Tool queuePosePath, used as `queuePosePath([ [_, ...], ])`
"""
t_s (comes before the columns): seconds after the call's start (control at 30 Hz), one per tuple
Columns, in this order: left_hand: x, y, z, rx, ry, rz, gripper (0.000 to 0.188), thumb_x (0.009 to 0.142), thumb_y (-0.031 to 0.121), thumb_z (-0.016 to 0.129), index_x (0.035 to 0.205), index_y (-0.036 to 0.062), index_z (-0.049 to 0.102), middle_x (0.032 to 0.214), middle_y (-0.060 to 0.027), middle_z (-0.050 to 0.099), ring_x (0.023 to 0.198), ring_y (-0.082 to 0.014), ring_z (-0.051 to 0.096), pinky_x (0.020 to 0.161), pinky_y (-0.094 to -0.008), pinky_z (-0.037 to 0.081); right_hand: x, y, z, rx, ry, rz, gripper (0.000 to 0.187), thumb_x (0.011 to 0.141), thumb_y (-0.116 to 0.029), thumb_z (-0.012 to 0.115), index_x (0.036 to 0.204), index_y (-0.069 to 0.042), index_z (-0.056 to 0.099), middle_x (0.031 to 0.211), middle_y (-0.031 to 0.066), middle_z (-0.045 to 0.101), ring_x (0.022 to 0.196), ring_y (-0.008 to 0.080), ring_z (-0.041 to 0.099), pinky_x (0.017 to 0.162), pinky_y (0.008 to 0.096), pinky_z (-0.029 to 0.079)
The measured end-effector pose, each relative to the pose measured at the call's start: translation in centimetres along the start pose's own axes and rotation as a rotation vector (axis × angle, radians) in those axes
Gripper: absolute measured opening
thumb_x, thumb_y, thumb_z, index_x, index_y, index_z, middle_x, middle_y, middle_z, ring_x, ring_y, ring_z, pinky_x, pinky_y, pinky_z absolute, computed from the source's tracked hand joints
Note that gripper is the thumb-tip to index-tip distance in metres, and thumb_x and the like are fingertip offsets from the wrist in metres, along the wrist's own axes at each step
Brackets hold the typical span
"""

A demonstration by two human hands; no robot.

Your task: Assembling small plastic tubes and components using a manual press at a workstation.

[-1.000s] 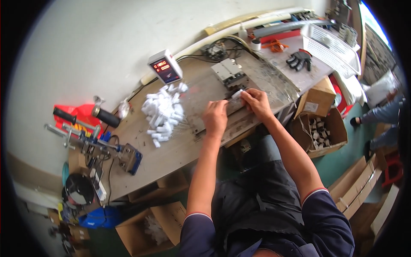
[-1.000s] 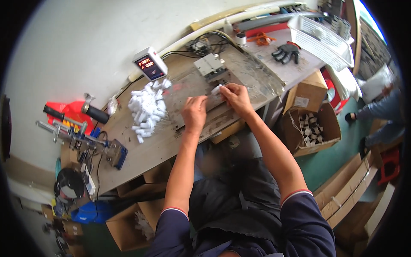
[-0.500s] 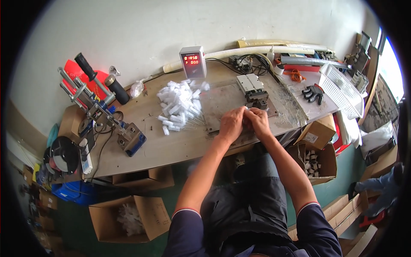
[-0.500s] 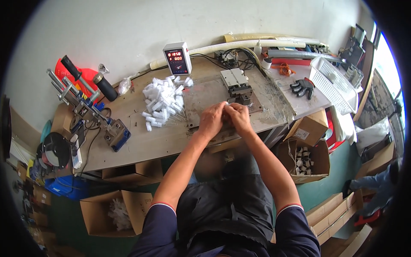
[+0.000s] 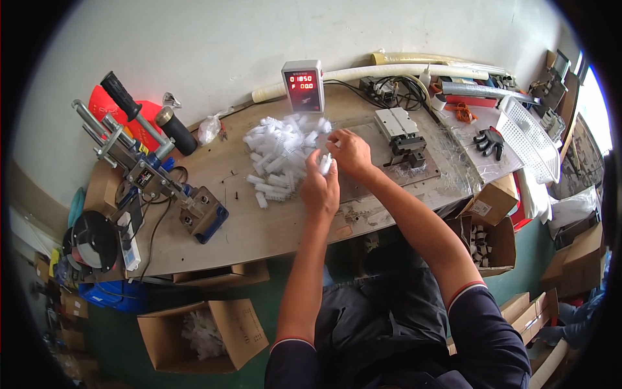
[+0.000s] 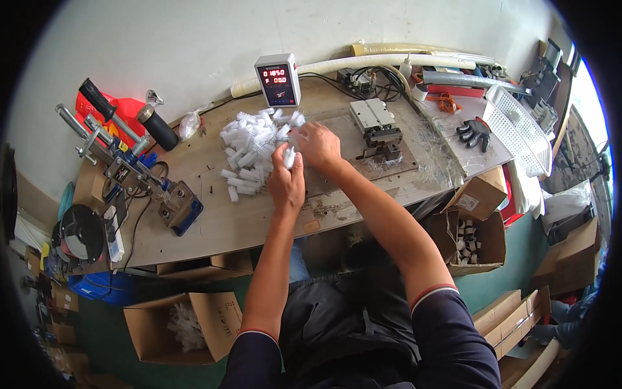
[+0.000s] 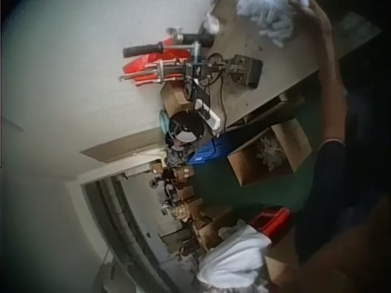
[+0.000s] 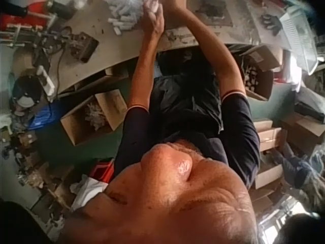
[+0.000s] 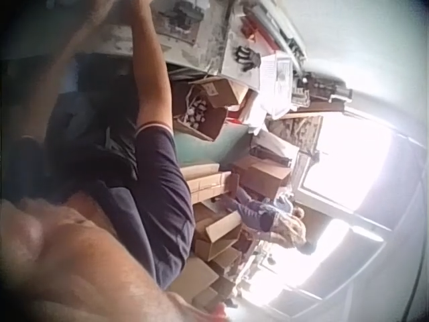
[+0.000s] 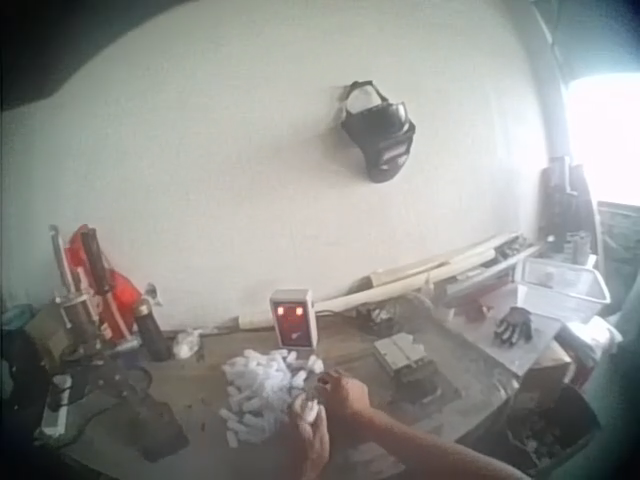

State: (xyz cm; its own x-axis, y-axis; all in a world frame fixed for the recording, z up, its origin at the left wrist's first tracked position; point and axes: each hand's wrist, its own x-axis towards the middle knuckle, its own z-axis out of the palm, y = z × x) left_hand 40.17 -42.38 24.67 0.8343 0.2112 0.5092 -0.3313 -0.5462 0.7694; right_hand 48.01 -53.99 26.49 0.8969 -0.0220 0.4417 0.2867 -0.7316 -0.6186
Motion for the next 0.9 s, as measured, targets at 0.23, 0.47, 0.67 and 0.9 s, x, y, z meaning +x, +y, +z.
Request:
queuePosePath([
  [0.23, 0.3, -1.5, 1.1, 0.213, 0.034, 0.072, 0.04, 0.094, 0.014, 0.062, 0.133, 0.0157, 0.052, 0.103, -0.0174, 0.073, 0.087, -0.043, 0.07, 0.074, -0.052, 0.053, 2.3, 0.5, 2.6, -0.165, -0.13, -0.17, 0.026, 0.087, -0.033, 0.069, 0.099, -0.01, 0.074, 0.102, 0.015, 0.072, 0.102, 0.0364, 0.067, 0.084, 0.0477, 0.054],
  [0.47, 0.7, -0.3, 0.6, 0.051, -0.058, -0.191, 0.037, 0.097, 0.024, 0.067, 0.13, 0.0097, 0.058, 0.095, -0.0146, 0.073, 0.079, -0.0326, 0.072, 0.073, -0.043, 0.054, 2.3, 0.3, 1.0, -0.239, -0.237, -0.088, 0.021, 0.081, -0.024, 0.064, 0.092, -0.009, 0.075, 0.087, 0.0183, 0.073, 0.088, 0.039, 0.071, 0.078, 0.0506, 0.056],
  [0.67, 0.6, -0.4, 0.0, -0.312, -0.004, -0.159, 0.047, 0.102, 0.041, 0.062, 0.138, 0.0112, 0.055, 0.094, -0.0136, 0.072, 0.089, -0.0257, 0.07, 0.081, -0.0398, 0.053, -3.1, 1.9, -4.9, -0.232, -0.27, 0.056, 0.02, 0.082, -0.023, 0.062, 0.084, -0.007, 0.074, 0.088, 0.0192, 0.073, 0.085, 0.0395, 0.071, 0.077, 0.0507, 0.056],
  [0.9, 0.6, -0.4, 0.3, -0.14, 0.039, -0.039, 0.031, 0.107, 0.032, 0.053, 0.117, 0.0067, 0.069, 0.099, -0.0142, 0.075, 0.089, -0.0272, 0.071, 0.079, -0.0375, 0.054, -6.5, 2.8, -8.1, -0.176, -0.147, 0.048, 0.02, 0.084, -0.026, 0.065, 0.084, -0.007, 0.073, 0.087, 0.0167, 0.072, 0.086, 0.0387, 0.071, 0.076, 0.0505, 0.055],
])
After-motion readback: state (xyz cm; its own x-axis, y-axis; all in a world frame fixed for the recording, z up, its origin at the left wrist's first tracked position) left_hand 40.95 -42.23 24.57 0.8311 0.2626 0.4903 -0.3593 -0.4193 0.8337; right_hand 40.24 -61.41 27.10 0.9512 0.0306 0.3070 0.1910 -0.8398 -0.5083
